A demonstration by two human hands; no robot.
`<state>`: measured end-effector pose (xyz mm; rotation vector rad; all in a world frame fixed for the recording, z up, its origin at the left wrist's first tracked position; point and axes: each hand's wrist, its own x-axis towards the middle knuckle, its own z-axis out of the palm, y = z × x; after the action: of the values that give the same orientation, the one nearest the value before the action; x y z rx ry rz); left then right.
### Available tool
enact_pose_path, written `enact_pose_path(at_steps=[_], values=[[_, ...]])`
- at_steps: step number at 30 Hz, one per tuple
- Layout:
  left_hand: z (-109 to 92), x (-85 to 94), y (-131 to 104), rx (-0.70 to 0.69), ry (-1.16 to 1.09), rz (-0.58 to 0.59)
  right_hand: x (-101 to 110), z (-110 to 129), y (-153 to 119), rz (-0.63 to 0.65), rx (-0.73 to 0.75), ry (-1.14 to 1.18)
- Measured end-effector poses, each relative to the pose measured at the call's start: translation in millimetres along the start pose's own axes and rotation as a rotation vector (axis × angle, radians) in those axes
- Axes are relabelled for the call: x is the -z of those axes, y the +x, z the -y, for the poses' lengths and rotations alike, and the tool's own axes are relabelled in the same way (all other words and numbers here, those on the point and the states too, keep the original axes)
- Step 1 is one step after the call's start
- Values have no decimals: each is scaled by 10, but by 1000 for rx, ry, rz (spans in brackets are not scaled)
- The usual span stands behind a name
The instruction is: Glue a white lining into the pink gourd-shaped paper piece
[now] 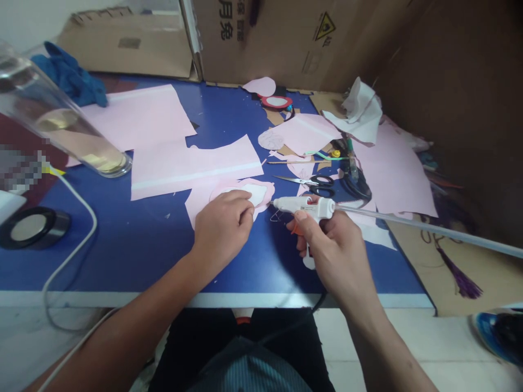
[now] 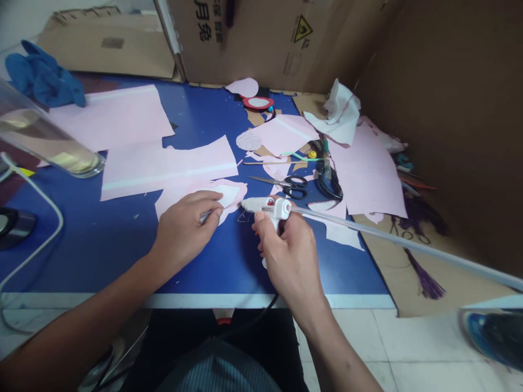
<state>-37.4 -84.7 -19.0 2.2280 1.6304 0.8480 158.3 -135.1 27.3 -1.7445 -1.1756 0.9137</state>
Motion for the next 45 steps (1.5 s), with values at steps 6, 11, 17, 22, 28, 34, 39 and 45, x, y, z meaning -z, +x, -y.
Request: enact_pose_path(at_steps=[6, 11, 17, 22, 28, 34, 39, 45], values=[[-16, 6, 7, -5, 11, 10, -4, 27, 35, -10, 12, -56], [-9, 9, 8, -17, 1, 7, -14, 34, 48, -24, 19, -57], [-13, 12, 3, -20, 5, 9, -17, 56, 40, -24, 21, -54], [-13, 4, 2, -12, 11, 12, -29, 72, 8, -16, 33, -41], [-13, 0, 7, -15, 8, 0, -41, 93, -39, 10, 27, -49], [-12, 7, 3, -14, 12, 5, -61, 43, -113, 36, 50, -62], [-6, -3, -4, -22, 3, -4, -61, 11, -141, 73, 42, -33], [-12, -2, -6, -6, 2, 0, -39, 37, -62, 8, 67, -70]])
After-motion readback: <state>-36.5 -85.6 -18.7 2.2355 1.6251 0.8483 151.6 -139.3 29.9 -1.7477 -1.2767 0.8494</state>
